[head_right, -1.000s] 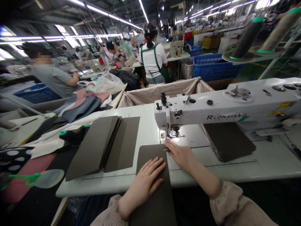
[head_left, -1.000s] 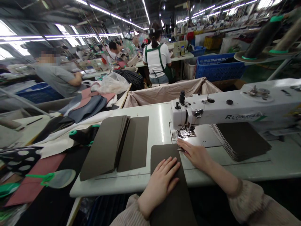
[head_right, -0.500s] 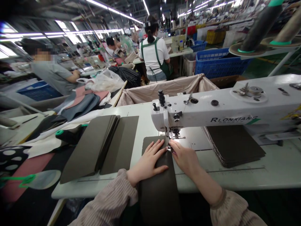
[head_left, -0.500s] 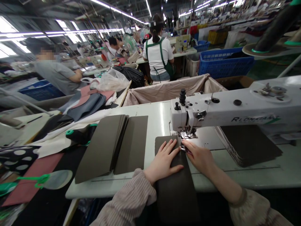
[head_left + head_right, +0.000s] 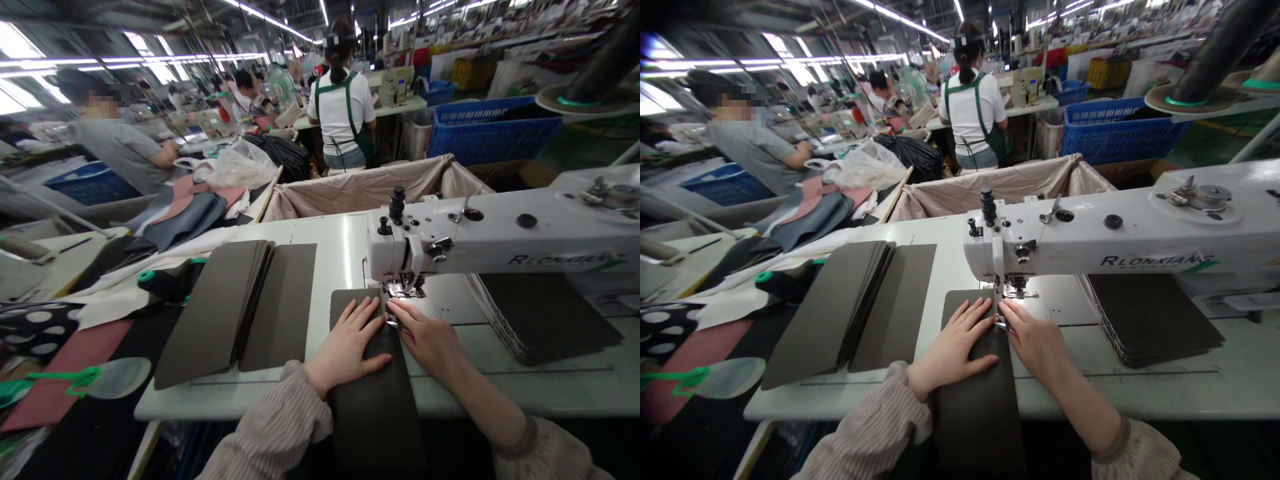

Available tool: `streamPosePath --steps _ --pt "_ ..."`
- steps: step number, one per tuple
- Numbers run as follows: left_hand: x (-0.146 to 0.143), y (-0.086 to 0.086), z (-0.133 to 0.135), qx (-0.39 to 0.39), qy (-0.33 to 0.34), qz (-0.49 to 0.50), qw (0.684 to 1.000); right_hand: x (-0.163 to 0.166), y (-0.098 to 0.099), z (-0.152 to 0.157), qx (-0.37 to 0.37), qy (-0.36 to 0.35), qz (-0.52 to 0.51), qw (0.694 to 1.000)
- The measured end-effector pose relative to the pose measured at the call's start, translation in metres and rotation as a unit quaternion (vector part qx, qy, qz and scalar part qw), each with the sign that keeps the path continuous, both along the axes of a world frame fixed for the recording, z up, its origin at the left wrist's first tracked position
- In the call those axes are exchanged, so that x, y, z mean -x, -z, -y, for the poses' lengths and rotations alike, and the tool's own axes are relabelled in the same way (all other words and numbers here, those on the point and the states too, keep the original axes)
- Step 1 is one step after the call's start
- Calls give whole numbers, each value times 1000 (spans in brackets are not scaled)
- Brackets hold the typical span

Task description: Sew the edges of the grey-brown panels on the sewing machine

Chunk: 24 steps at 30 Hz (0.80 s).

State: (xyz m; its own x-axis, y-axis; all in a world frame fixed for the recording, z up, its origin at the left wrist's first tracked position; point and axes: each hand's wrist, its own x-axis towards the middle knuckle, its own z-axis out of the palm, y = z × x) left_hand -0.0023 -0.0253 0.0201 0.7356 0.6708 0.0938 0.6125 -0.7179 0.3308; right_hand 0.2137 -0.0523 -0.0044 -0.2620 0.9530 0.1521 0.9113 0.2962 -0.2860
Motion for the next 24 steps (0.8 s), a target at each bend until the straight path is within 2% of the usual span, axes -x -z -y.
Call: streamPosePath --steps 24 --pt "3 0 0 -3 -3 16 1000 2 5 -1 -10 2 8 1000"
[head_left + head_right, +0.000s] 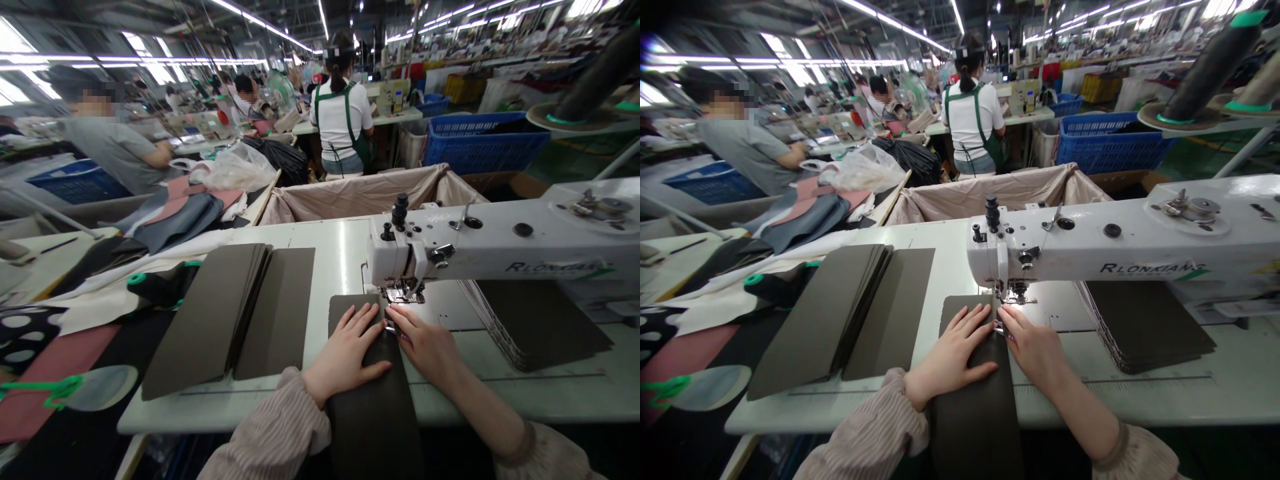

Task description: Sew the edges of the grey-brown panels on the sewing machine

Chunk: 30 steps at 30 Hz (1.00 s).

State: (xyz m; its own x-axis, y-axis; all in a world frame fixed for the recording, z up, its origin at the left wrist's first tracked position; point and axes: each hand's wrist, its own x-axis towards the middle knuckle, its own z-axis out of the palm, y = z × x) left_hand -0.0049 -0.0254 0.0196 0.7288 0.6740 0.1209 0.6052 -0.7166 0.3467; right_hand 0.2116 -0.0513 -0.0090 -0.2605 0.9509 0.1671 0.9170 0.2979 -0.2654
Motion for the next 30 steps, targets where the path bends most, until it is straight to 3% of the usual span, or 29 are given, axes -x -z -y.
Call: streamPosePath --steps 14,16,19,21,26,30 --pt "0 5 -5 8 -8 35 999 0 -1 0 14 0 1 1000" --pt "1 7 -7 9 -55 67 996 -1 -2 0 16 -1 0 1000" --pt "4 7 -10 -3 -175 126 976 -1 -2 0 16 0 -1 1000" --pt "5 4 -10 -10 -207 154 966 -1 -2 0 16 1 -2 1000" --pt "4 0 -4 14 -83 113 990 -2 0 1 7 -1 -12 1000" --pt "5 4 -4 4 -58 57 997 -3 0 1 4 -1 -12 1000"
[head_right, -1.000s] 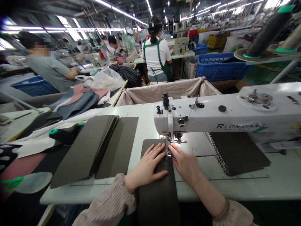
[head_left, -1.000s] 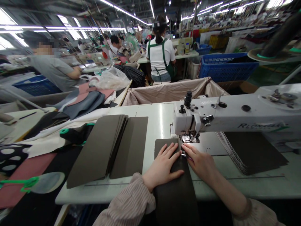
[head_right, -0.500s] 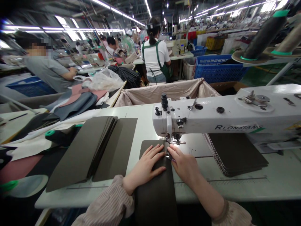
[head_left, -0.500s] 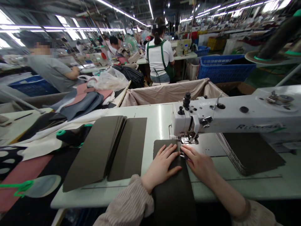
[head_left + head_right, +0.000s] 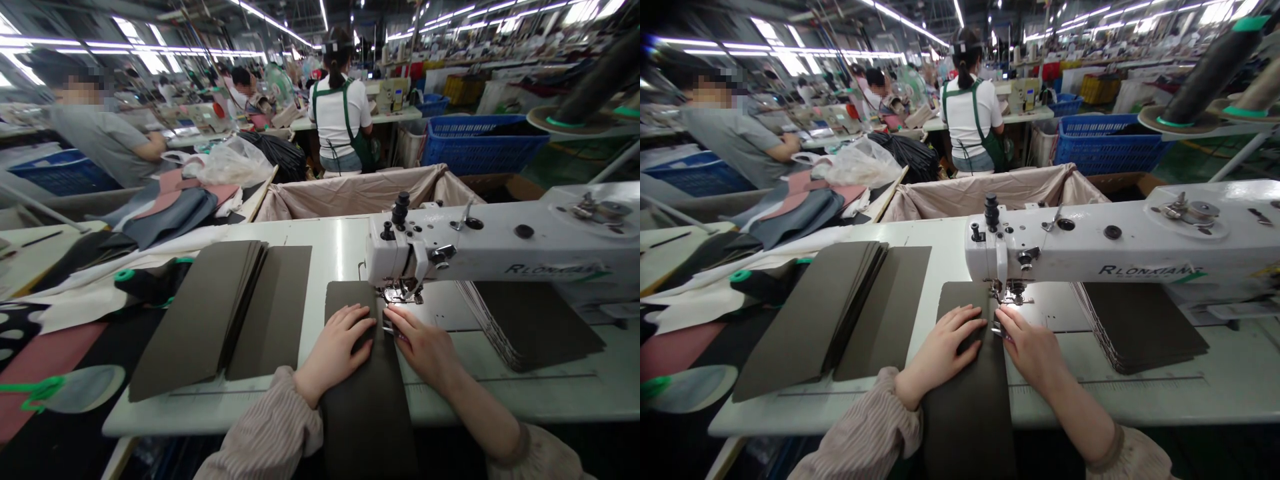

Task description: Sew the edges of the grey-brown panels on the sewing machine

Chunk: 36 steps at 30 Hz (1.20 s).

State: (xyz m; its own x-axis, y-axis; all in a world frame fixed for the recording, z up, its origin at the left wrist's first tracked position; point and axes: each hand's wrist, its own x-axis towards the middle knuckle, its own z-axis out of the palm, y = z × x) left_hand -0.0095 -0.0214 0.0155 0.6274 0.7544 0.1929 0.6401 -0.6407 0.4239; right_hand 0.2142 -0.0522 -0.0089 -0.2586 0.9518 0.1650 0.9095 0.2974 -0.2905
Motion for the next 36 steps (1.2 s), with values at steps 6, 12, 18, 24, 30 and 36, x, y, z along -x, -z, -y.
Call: streamPosePath --steps 6,12,18,24,30,36 --pt "2 1 -1 -4 12 -21 1000 0 -4 0 10 -2 -2 1000" --pt "1 0 -1 -5 12 -23 1000 0 -4 0 10 -1 -4 1000" --pt "1 1 -1 -7 11 -20 1000 0 -2 1 4 -1 2 1000" --pt "0 3 -1 -14 7 -14 1000 -1 -1 0 -4 1 2 1000" --pt "0 5 -1 -15 7 -13 1000 -1 -2 1 -1 1 2 1000" --pt "0 4 0 -17 5 -10 1000 -1 -2 1 -1 -2 -6 1000"
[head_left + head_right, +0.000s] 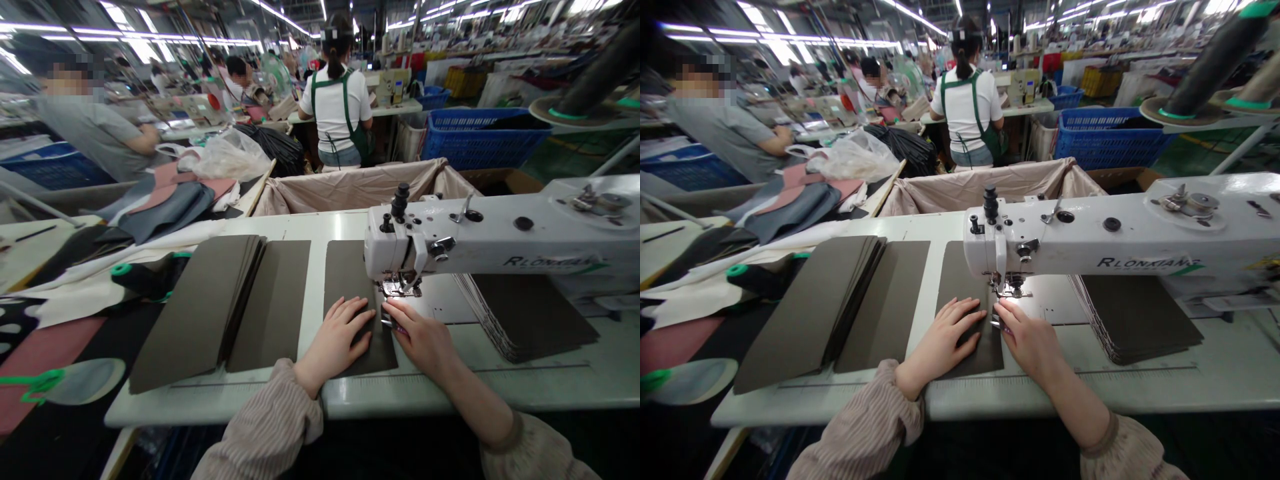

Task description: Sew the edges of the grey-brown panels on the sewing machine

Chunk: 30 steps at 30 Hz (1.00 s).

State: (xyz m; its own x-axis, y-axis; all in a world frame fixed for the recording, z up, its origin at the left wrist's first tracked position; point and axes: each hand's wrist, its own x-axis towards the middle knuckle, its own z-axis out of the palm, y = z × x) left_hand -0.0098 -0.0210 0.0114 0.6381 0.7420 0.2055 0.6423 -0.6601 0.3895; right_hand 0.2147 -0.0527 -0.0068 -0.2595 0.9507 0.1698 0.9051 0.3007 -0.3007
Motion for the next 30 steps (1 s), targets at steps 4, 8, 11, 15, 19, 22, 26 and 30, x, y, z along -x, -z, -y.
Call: streamPosePath --steps 4,8,11,15,19,22,26,30 --pt "0 1 0 3 0 1 1000 0 1 0 0 1 1 1000" --pt "0 2 0 5 -1 1 1000 0 1 1 -3 3 -2 1000" --pt "0 2 0 6 -3 4 1000 1 0 1 -2 5 1 1000" --pt "0 1 1 10 -1 7 1000 1 -1 0 2 1 6 1000" --pt "0 1 0 8 -3 3 1000 1 0 0 -3 -1 6 1000" --pt "0 2 0 8 -1 -4 1000 0 0 1 -6 0 3 1000" --pt "-1 3 0 2 -3 -10 1000 0 1 1 -6 -1 4 1000" --pt "-3 4 -3 -5 -11 -26 1000 -1 3 0 -12 -3 0 1000"
